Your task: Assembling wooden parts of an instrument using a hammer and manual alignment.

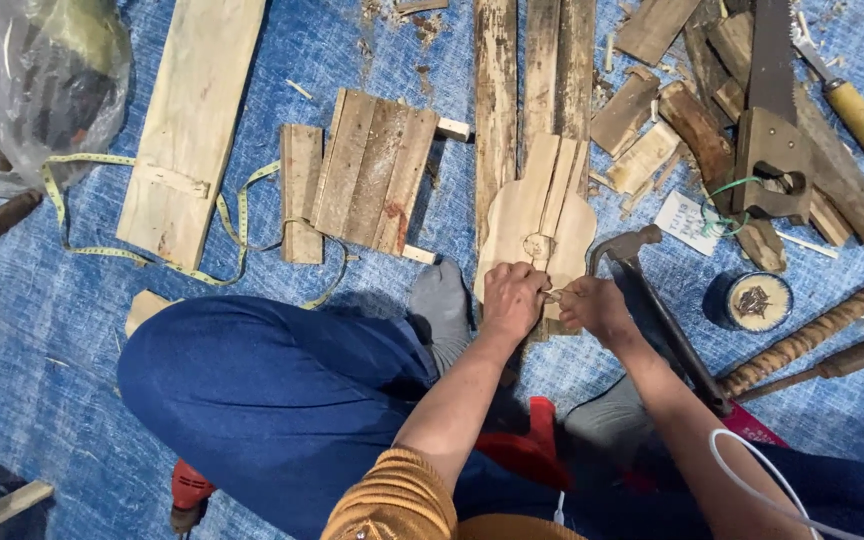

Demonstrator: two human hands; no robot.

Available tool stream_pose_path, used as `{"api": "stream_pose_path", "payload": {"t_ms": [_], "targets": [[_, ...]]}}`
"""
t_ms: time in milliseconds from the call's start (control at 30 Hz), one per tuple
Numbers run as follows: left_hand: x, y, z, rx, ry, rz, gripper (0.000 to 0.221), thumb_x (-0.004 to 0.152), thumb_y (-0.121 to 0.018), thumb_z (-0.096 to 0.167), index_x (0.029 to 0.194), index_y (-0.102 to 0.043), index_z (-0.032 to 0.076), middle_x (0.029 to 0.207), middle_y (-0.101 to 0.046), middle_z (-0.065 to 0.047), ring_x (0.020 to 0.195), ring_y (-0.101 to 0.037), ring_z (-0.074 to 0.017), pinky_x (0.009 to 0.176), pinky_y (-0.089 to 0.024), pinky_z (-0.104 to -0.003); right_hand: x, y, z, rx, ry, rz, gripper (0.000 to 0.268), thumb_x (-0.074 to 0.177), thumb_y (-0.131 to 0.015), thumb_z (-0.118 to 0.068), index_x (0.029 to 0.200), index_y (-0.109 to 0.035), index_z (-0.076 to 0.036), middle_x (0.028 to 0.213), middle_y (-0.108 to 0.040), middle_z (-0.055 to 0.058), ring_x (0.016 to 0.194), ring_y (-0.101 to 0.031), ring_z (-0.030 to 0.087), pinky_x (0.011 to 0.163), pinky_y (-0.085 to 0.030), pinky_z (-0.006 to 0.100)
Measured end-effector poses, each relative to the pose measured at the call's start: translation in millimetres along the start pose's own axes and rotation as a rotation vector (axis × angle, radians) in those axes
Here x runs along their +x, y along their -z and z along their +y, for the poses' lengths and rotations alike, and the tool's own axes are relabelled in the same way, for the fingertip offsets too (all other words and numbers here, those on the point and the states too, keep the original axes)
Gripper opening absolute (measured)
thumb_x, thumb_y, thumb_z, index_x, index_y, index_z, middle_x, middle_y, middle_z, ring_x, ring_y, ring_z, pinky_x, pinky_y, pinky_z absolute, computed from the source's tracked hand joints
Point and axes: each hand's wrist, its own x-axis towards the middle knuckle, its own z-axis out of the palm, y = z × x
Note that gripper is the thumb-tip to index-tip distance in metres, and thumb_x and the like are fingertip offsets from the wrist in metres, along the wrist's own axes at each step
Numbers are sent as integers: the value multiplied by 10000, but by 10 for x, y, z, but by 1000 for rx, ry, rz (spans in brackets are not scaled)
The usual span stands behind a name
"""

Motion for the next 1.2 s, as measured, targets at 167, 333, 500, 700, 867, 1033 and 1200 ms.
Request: {"api": "stream_pose_path", "payload": {"t_ms": [167, 333, 500, 700, 867, 1033, 1200], "targets": [[-34, 92, 62, 0, -8, 6, 119, 850, -760, 261, 949, -695, 276, 1045, -632, 30, 1133, -583, -262, 1076, -404, -500, -53, 12, -79, 43, 2, 29, 203, 914, -717, -43, 1059, -741, 97, 862, -720, 342, 743, -755, 395, 639, -645, 464], [-55, 99, 75, 12, -4, -4, 124, 857, -753, 290, 960, -683, 287, 1056, -633, 37, 1138, -591, -258, 1070, -411, -500, -162, 517, -99, -492, 171, 261, 272, 1017, -601, -250, 1106, -628, 6, 1001, -688, 353, 931, -679, 577, 704, -559, 710], [-35, 61, 40, 20, -13, 2, 121, 855, -728, 325, 956, -665, 305, 1067, -626, 56, 1147, -585, -251, 1067, -413, -493, 122, 920, 419, -781, 220, 410, 558, 854, -794, -375, 1254, -535, -85, 1206, -551, 209, 1144, -579, 500, 865, -528, 581], [-57, 98, 54, 28, -11, -21, 103, 875, -707, 326, 960, -654, 300, 1080, -620, 45, 1164, -580, -256, 1070, -411, -495, 369, 863, 816, -704, 269, 347, 468, 818, -679, -295, 1208, -590, -52, 1052, -614, 251, 1013, -649, 541, 791, -550, 620], [-64, 64, 73, 32, -22, 7, 108, 864, -717, 323, 941, -657, 277, 1062, -618, 35, 1147, -586, -268, 1045, -426, -501, -100, 1013, 570, -756, 240, 258, 519, 835, -641, -465, 1219, -577, -121, 1013, -696, 260, 966, -707, 529, 813, -554, 634], [-52, 82, 43, 9, -76, 75, 104, 865, -732, 311, 929, -659, 275, 1021, -608, 32, 1092, -609, -283, 999, -457, -490, -295, 908, 610, -1138, 143, 94, 496, 737, -683, -465, 1194, -544, -332, 906, -782, 68, 902, -804, 351, 787, -668, 488], [-52, 35, -17, 18, -83, 82, 97, 862, -730, 320, 922, -665, 279, 1007, -617, 30, 1085, -616, -290, 984, -470, -494, -500, 804, 533, -957, 394, 42, 369, 919, -575, -520, 1096, -571, -196, 745, -728, 151, 772, -760, 433, 670, -631, 552]]}}
